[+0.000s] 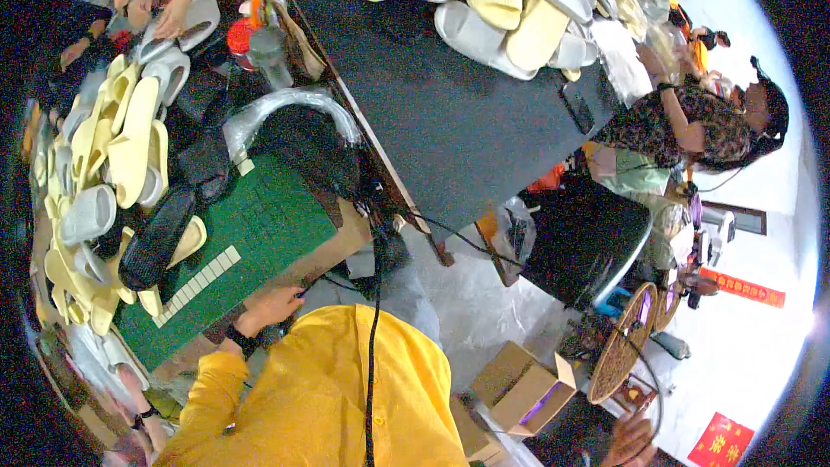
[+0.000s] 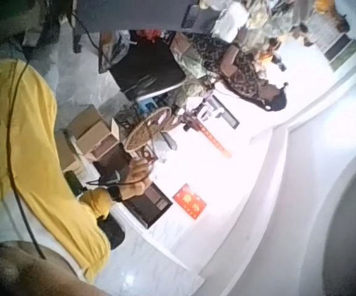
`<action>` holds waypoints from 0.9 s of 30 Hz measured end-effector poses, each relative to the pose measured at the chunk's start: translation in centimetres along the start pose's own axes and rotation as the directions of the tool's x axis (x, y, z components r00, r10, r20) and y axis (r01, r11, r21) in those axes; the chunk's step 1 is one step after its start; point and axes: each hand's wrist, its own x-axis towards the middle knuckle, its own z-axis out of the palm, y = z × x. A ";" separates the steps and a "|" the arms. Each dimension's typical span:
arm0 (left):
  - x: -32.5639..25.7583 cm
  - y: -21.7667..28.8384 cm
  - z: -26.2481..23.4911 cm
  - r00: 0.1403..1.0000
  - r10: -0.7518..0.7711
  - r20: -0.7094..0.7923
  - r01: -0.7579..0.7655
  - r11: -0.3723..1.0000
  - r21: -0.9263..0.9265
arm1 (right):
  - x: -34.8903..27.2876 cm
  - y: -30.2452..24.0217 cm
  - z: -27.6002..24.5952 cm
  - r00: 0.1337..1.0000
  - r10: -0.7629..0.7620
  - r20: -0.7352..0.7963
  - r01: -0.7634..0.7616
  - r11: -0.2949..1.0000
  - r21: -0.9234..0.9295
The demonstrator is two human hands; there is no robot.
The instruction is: Inspecting and trimming excess material from sandals in a factory setting.
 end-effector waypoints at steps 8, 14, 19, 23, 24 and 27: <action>-3.9 0.8 3.0 0.982 -0.003 -0.188 0.000 1.000 -0.017 | 13.7 1.8 17.8 0.888 0.089 0.451 0.062 0.949 -0.309; -8.7 6.3 4.7 0.939 -0.150 -0.310 0.109 0.983 -0.147 | 21.4 9.0 28.2 0.794 0.276 0.541 0.237 0.680 -0.694; -9.5 11.3 7.9 0.868 -0.370 -0.331 0.242 0.898 -0.368 | 28.1 21.0 29.0 0.578 0.458 0.675 0.225 0.706 -0.671; -7.1 15.7 12.0 0.756 -0.534 -0.380 0.304 0.799 -0.518 | 32.1 27.0 29.9 0.352 0.481 0.803 0.606 0.537 -0.587; -6.8 16.7 13.1 0.693 -0.583 -0.423 0.316 0.773 -0.549 | 32.8 28.0 30.2 0.334 0.514 0.790 0.578 0.550 -0.603; -5.5 17.6 17.7 0.668 -0.564 -0.486 0.271 0.792 -0.546 | 36.2 29.6 29.8 0.196 0.587 0.786 0.599 0.562 -0.570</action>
